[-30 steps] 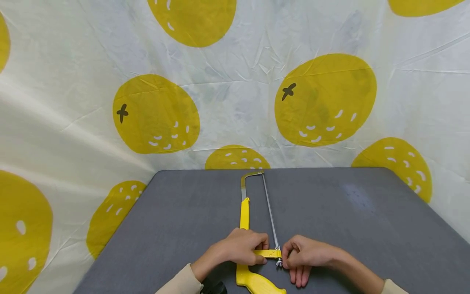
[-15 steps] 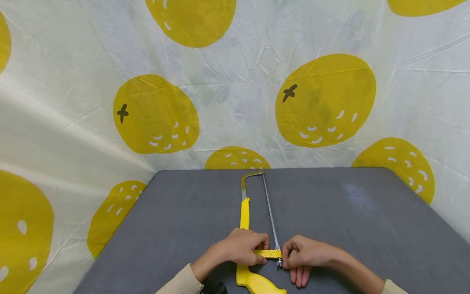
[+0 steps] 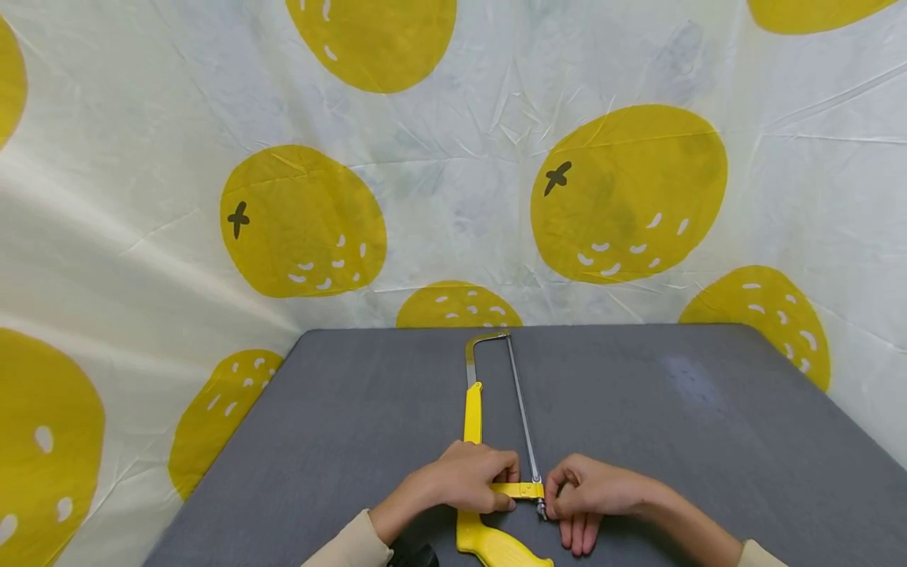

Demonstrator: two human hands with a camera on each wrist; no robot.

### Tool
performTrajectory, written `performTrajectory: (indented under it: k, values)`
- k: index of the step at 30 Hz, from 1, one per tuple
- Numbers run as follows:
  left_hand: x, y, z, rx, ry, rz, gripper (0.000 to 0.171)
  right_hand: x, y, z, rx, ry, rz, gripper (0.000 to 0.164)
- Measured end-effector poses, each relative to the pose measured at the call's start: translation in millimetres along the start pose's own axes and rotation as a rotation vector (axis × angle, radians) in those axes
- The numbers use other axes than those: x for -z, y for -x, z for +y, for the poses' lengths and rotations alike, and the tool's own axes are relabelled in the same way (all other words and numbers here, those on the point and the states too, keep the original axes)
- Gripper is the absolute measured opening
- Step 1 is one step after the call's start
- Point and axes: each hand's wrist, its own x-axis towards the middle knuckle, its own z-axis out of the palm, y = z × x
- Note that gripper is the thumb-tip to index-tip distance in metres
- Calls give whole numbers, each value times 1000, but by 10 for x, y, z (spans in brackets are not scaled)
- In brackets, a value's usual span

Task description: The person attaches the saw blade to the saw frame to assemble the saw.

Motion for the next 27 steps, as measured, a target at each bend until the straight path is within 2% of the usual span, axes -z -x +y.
performTrajectory:
  k: [5,13,20,27]
  values:
    - [8,-6,-2,1,5,0,16,17,4,-20,-6,4,-9,12]
    - [18,-15,6,8,0,-3,17,33,8,-53,-7,0,-30,20]
    - [29,-27,12,2,4,-6,16,36,18,-76,-20,-5,-24,14]
    - [44,-16,35,13,2,-4,17,34,15,-89,-35,-5,-18,18]
